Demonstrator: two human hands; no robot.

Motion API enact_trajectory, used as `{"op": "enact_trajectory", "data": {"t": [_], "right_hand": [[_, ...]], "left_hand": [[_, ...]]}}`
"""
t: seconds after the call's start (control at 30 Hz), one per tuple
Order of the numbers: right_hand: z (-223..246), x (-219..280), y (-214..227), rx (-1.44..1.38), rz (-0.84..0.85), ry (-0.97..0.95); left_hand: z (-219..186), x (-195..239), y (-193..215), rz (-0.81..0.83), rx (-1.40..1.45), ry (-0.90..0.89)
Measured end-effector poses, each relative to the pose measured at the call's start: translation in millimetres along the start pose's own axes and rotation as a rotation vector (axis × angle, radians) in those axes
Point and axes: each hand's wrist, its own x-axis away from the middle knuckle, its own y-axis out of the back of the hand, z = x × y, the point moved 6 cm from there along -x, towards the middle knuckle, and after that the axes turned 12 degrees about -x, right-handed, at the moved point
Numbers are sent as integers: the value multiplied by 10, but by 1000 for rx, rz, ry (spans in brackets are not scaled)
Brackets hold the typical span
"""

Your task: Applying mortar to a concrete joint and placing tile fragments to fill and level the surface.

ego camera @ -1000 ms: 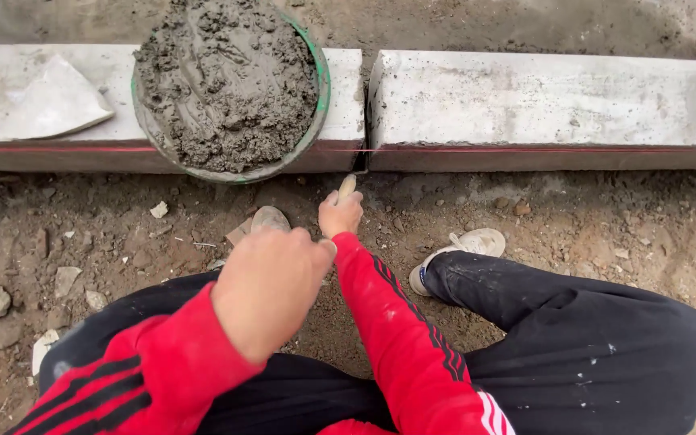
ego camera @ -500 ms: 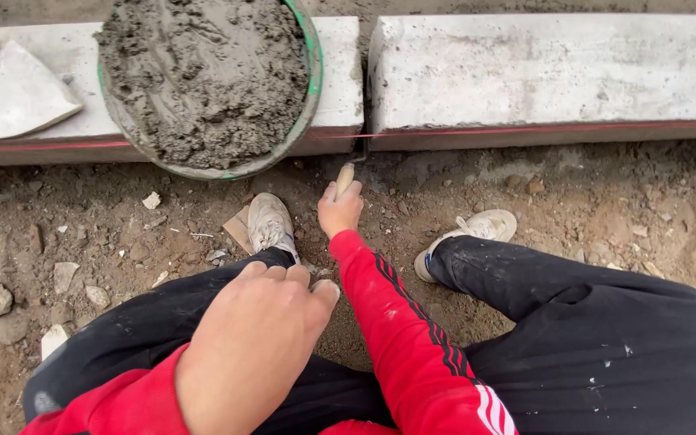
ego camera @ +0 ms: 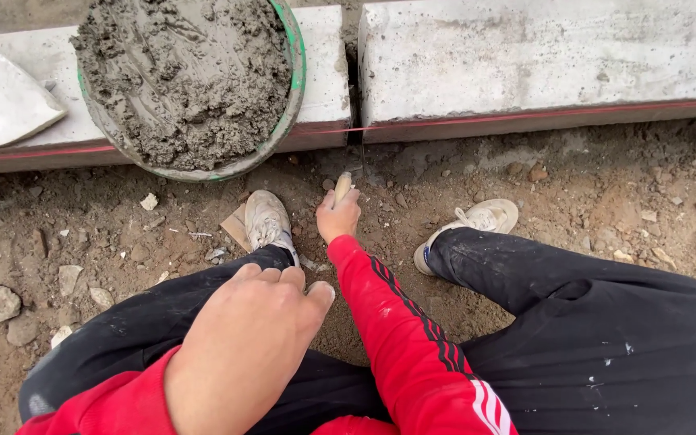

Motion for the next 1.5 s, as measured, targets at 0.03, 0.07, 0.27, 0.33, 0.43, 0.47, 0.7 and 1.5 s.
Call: {"op": "enact_trajectory", "data": {"t": [0.03,0.07,0.27,0.33,0.43,0.47,0.7,1.5], "right_hand": [[-62,35,-9,0,0,-6],[-57,43,-20,14,-11,46],[-114,19,-138,38,-10,161],[-151,-10,-147,48,-28,178],[-200,-21,-113,1,-43,110],[-212,-34,-93,-10,-59,108],[-245,-107,-121,-15,-93,111],[486,-27,1,113,156,-7]], "left_hand": [[-13,4,-11,5,1,-3],[-13,-2,-15,4,-2,-3],[-21,6,6,-27,-3,3],[-25,1,17,-43,-1,-1],[-32,3,-1,-20,1,-12],[-40,6,-11,-19,-4,-17],[-57,0,19,-25,-7,-40],[-216,-45,-46,-94,-11,-20]]}}
